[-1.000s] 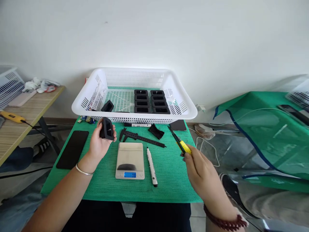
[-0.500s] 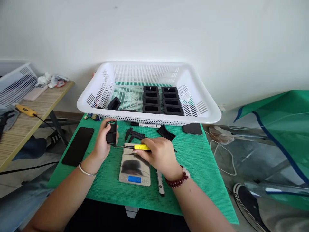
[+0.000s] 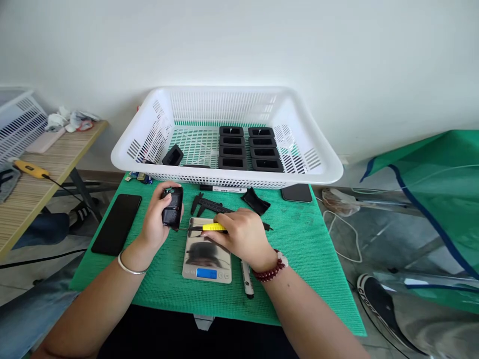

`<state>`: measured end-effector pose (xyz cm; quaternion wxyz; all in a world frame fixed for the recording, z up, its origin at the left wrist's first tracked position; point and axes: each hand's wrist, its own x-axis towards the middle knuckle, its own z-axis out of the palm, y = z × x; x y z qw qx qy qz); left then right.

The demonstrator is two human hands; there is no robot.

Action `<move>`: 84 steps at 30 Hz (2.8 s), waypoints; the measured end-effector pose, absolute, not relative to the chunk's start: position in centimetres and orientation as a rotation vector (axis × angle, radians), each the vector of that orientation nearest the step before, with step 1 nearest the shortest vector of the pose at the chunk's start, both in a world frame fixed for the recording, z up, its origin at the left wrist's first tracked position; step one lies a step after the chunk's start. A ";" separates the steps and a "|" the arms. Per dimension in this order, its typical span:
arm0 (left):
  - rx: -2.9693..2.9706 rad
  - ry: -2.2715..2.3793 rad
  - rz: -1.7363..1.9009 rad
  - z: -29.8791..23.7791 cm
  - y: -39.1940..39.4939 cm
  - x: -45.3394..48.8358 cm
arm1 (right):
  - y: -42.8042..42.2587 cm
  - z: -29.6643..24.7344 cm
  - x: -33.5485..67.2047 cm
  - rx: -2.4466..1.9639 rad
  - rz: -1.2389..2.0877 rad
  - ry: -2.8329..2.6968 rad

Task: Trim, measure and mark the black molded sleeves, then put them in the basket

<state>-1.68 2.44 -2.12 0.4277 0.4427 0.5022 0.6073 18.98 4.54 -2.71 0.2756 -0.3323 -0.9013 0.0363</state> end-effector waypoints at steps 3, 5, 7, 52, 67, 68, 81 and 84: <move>1.022 1.177 1.473 -1.9 2.3 -1.6 | 4.6 -2.7 18.9 -0.893 0.069 -2.422; 0.999 1.143 1.446 -1.8 2.3 -1.6 | 4.6 -2.7 18.9 -0.889 0.064 -2.428; 0.989 1.109 1.433 -1.7 2.3 -1.7 | 4.6 -2.7 18.9 -0.892 0.060 -2.434; 1.111 1.146 1.262 -2.2 2.0 -1.5 | 5.7 -3.2 20.2 -1.193 -0.345 -2.147; 0.973 1.084 1.404 -1.5 2.6 -1.9 | 4.4 -3.3 18.9 -0.852 -0.041 -2.419; 0.977 1.085 1.402 -1.5 2.6 -1.9 | 4.3 -3.4 18.8 -0.854 -0.038 -2.421; 1.025 1.039 1.264 -2.0 2.1 -1.8 | 6.1 -3.9 20.3 -1.298 -0.217 -2.149; 1.056 1.073 1.292 -2.1 2.1 -1.6 | 5.9 -3.9 20.1 -1.258 -0.183 -2.138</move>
